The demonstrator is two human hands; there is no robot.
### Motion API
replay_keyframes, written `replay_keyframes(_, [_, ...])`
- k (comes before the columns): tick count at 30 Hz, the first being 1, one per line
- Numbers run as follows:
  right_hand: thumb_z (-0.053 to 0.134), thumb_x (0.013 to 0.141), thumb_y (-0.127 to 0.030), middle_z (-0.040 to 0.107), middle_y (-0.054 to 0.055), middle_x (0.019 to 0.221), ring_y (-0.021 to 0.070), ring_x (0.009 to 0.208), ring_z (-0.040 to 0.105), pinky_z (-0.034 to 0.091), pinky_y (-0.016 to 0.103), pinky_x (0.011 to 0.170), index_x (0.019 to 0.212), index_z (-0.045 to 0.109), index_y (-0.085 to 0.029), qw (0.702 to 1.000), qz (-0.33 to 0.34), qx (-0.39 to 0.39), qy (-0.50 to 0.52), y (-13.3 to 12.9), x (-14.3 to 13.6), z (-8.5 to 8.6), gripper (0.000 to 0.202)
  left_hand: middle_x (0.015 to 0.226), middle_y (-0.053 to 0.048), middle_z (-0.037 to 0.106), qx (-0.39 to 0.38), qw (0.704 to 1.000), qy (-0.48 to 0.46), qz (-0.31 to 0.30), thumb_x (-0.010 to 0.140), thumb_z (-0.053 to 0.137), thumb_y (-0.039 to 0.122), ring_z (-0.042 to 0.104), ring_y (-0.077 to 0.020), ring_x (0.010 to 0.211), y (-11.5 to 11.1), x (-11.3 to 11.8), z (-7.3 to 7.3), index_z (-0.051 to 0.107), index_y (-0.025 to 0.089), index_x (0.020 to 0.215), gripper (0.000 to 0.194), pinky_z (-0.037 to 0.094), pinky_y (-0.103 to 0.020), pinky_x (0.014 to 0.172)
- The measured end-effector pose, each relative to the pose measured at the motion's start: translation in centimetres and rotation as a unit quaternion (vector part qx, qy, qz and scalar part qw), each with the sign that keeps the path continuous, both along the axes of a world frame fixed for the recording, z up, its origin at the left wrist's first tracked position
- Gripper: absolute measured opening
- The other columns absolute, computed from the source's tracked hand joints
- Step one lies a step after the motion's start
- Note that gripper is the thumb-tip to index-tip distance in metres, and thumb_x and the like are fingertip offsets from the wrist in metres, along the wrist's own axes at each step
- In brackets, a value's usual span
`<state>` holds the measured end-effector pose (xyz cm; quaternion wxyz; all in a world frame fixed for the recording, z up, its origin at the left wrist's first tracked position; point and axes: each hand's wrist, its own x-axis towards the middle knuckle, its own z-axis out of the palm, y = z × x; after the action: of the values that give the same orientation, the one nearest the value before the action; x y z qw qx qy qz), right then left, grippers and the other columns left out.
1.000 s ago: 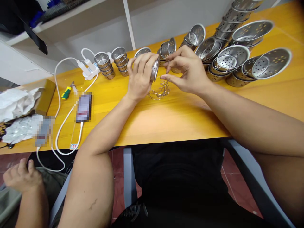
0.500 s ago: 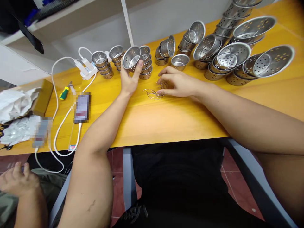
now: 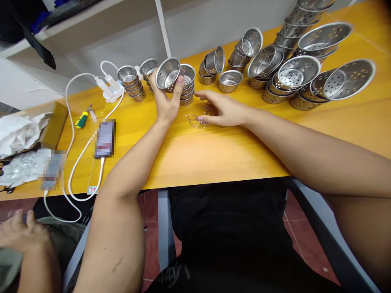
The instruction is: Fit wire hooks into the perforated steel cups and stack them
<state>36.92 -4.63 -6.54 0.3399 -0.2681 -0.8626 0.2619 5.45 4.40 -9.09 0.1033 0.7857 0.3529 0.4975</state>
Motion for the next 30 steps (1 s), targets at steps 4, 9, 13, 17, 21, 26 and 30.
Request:
replay_keyframes(4, [0.101,0.1,-0.089,0.059,0.015,0.203,0.0568,0.182,0.062,0.053,0.085,0.153,0.202,0.056,-0.037,1.0,-0.025,0.001,0.016,0.2,-0.5,0.1,0.122,0.185,-0.013,0.073,-0.043,0.996,-0.077,0.022,0.105,0.036,0.121,0.072,-0.0329,0.18,-1.1,0.4,2.0,0.031,0.049,0.2,0.119,0.055,-0.054,0.158])
replay_keyframes(9, [0.1,0.102,-0.088,0.047,0.012,0.212,0.0527,0.194,0.049,0.046,0.083,0.159,0.208,0.047,-0.038,0.999,0.006,-0.021,0.029,-0.1,-1.1,0.8,0.128,0.174,-0.013,0.079,-0.051,0.996,-0.071,0.005,0.103,0.033,0.123,0.08,-0.034,0.17,-1.7,1.4,2.6,0.038,0.047,0.196,0.12,0.06,-0.055,0.152])
replay_keyframes(13, [0.098,0.105,-0.088,0.061,0.016,0.203,0.0553,0.182,0.065,0.055,0.084,0.151,0.203,0.055,-0.037,0.999,0.018,-0.026,0.036,-1.1,-1.4,1.6,0.118,0.17,-0.011,0.082,-0.048,0.994,-0.097,0.028,0.108,0.032,0.12,0.075,-0.0315,0.175,-1.5,1.5,2.1,0.044,0.047,0.193,0.113,0.057,-0.054,0.156])
replay_keyframes(17, [0.097,0.104,-0.091,0.067,0.015,0.198,0.0544,0.171,0.075,0.063,0.079,0.144,0.198,0.063,-0.037,0.998,0.022,-0.023,0.046,-1.5,-1.4,1.7,0.113,0.171,-0.009,0.083,-0.03,0.995,-0.087,0.047,0.11,0.041,0.117,0.069,-0.0285,0.181,-1.8,1.4,2.1,0.048,0.051,0.191,0.104,0.052,-0.05,0.161])
replay_keyframes(21, [0.096,0.107,-0.089,0.072,0.017,0.193,0.0517,0.161,0.081,0.067,0.077,0.14,0.193,0.068,-0.034,0.999,0.021,-0.02,0.036,-1.3,-1.3,1.3,0.106,0.171,-0.012,0.082,-0.036,0.997,-0.066,0.031,0.108,0.051,0.116,0.08,-0.031,0.166,-2.1,1.3,2.6,0.051,0.044,0.186,0.107,0.061,-0.05,0.149])
replay_keyframes(26, [0.095,0.109,-0.087,0.076,0.017,0.187,0.0512,0.153,0.084,0.068,0.079,0.138,0.191,0.071,-0.033,0.999,0.008,-0.005,0.031,-0.8,-1.1,0.7,0.101,0.156,-0.008,0.084,-0.007,0.998,-0.066,0.021,0.111,0.065,0.109,0.082,-0.0299,0.147,-2.1,1.1,2.3,0.066,0.046,0.164,0.083,0.067,-0.049,0.134])
replay_keyframes(30, [0.095,0.108,-0.087,0.069,0.017,0.192,0.0559,0.166,0.074,0.063,0.081,0.144,0.199,0.061,-0.036,0.998,-0.027,0.014,0.062,-0.7,-1.1,0.9,0.11,0.141,-0.007,0.084,-0.027,0.994,-0.109,-0.018,0.101,0.084,0.108,0.08,-0.0311,0.137,-2.3,1.2,2.0,0.075,0.045,0.144,0.076,0.067,-0.051,0.132])
